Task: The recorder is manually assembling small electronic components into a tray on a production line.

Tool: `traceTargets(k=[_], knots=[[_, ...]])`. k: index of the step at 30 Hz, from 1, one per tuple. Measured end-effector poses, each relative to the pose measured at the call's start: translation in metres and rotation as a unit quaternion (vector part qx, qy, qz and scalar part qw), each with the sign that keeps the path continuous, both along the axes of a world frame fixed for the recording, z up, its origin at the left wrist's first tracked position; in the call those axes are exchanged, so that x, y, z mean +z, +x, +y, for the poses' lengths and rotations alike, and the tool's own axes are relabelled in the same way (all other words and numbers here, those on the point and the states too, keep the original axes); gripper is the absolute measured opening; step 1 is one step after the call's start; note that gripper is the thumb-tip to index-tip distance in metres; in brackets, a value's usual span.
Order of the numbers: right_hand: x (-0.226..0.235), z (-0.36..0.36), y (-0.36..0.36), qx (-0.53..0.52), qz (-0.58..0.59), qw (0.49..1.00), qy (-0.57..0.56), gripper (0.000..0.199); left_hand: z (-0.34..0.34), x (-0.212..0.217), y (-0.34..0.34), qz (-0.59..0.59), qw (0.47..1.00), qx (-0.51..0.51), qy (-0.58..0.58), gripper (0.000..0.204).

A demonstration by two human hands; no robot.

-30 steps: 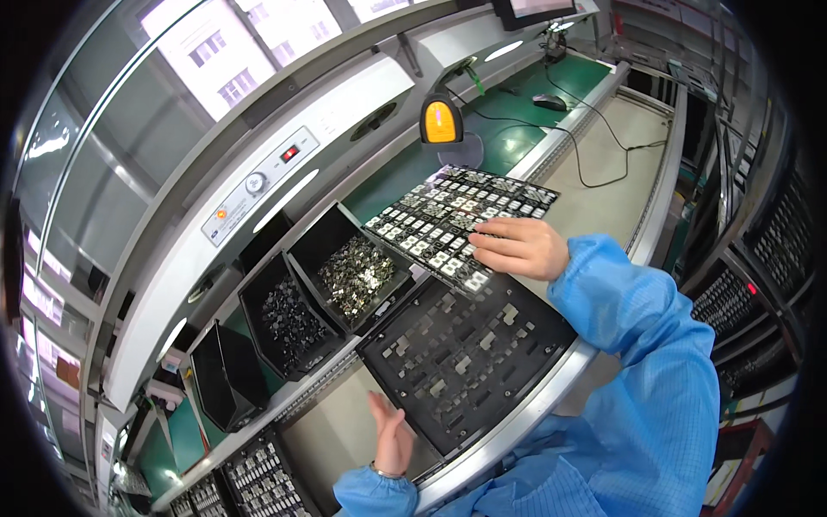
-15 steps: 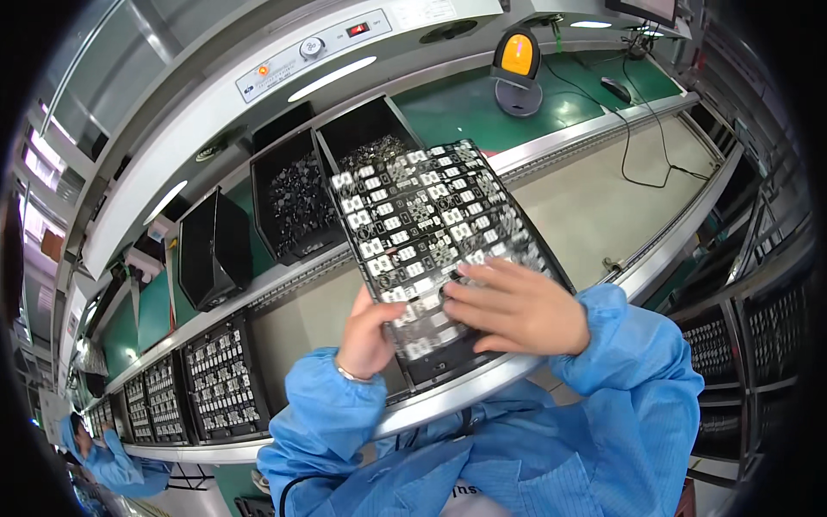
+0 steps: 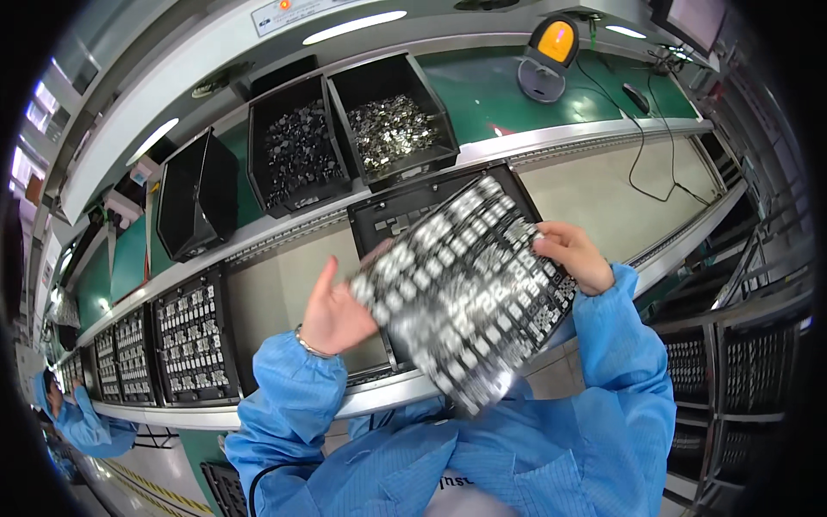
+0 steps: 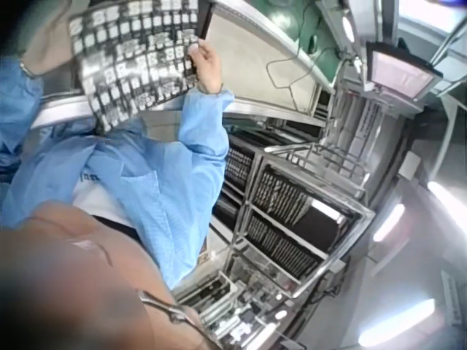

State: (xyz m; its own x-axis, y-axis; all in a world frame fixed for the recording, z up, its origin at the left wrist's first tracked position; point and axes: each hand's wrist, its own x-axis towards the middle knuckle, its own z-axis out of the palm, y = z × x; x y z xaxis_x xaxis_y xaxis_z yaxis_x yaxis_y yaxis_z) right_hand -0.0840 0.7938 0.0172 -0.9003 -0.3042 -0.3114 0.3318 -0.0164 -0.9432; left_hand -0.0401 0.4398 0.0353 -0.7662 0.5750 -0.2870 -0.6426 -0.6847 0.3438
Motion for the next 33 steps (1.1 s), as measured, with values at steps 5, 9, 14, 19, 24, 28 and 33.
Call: traceTargets(k=[5, 9, 14, 19, 24, 28, 33], knots=[[-0.038, 0.001, -0.007, -0.101, 0.037, 0.994, 0.028, 0.026, -0.037, -0.025, 0.003, 0.276, 0.883, 0.158, -0.344, 0.067], [-0.056, -0.018, -0.012, -0.111, 0.068, 0.99, 0.057, 0.025, -0.047, -0.029, 0.015, 0.285, 0.871, 0.155, -0.37, 0.062], [-0.065, -0.041, -0.003, -0.092, 0.203, 0.933, 0.281, 0.034, -0.044, -0.04, 0.026, 0.483, 0.68, 0.045, -0.549, 0.052], [-0.054, -0.065, 0.011, -0.077, 0.261, 0.864, 0.423, 0.042, -0.021, -0.043, 0.045, 0.61, 0.466, -0.04, -0.64, 0.049], [-0.046, -0.061, 0.003, -0.032, 0.429, 0.694, 0.577, 0.026, -0.019, -0.044, 0.046, 0.613, 0.399, -0.088, -0.676, 0.044], [-0.01, -0.065, -0.002, 0.086, 0.414, 0.761, 0.491, 0.028, -0.018, -0.042, 0.045, 0.609, 0.389, -0.097, -0.684, 0.05], [-0.02, -0.078, 0.015, 0.389, 0.429, 0.754, 0.311, 0.049, -0.016, -0.037, 0.041, 0.61, 0.38, -0.142, -0.681, 0.063]])
